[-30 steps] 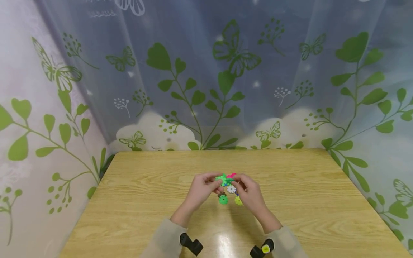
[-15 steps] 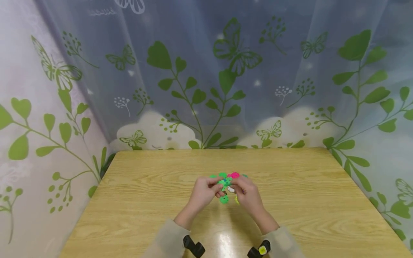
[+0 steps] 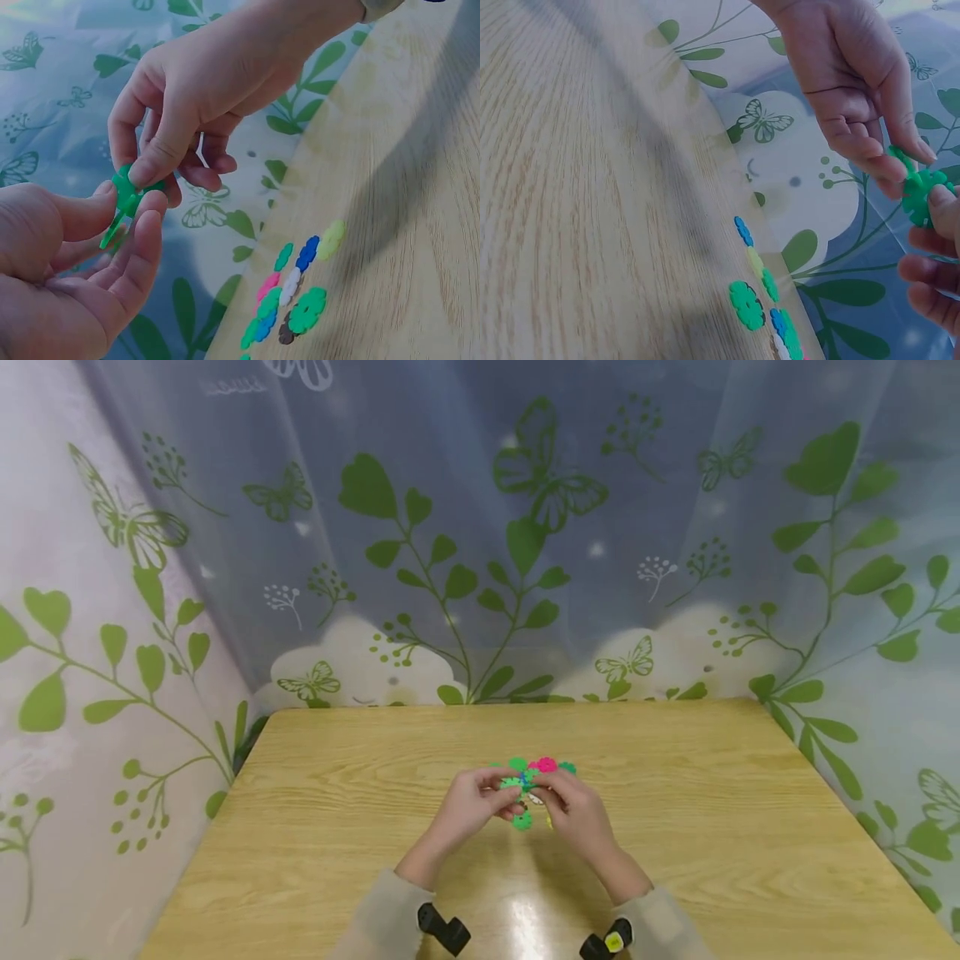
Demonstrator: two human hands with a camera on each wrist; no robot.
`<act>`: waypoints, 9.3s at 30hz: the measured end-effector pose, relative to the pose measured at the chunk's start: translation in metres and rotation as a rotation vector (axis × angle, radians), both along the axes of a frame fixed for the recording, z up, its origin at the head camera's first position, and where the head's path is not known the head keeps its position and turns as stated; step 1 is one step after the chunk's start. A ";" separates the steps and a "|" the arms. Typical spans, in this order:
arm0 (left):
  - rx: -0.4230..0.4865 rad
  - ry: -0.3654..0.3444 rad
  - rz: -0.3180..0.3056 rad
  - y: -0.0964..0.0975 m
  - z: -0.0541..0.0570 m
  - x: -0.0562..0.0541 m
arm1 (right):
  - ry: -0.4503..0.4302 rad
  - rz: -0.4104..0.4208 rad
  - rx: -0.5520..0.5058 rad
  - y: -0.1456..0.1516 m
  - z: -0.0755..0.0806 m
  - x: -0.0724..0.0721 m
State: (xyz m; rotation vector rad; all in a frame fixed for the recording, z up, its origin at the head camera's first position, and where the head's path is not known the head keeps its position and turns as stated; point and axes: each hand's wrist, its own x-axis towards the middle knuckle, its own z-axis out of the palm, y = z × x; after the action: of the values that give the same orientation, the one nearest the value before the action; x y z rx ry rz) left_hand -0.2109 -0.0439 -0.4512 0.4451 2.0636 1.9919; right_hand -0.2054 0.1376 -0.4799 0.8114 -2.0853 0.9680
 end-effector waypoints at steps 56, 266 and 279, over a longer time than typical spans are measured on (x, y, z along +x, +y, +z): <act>-0.023 -0.032 0.162 -0.011 0.007 0.004 | -0.796 -0.260 0.128 0.031 -0.046 -0.001; 0.180 -0.108 -0.008 -0.003 -0.007 0.009 | -0.851 -0.301 0.042 0.028 -0.044 -0.025; 0.168 -0.113 0.019 -0.001 0.008 0.020 | -0.759 -0.194 -0.265 0.024 -0.031 -0.007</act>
State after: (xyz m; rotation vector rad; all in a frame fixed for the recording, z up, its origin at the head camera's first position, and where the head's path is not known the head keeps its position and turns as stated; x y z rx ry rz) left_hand -0.1911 -0.0451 -0.4430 0.3366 1.8491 2.1581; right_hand -0.2121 0.1619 -0.5106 0.0848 -2.5018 1.5633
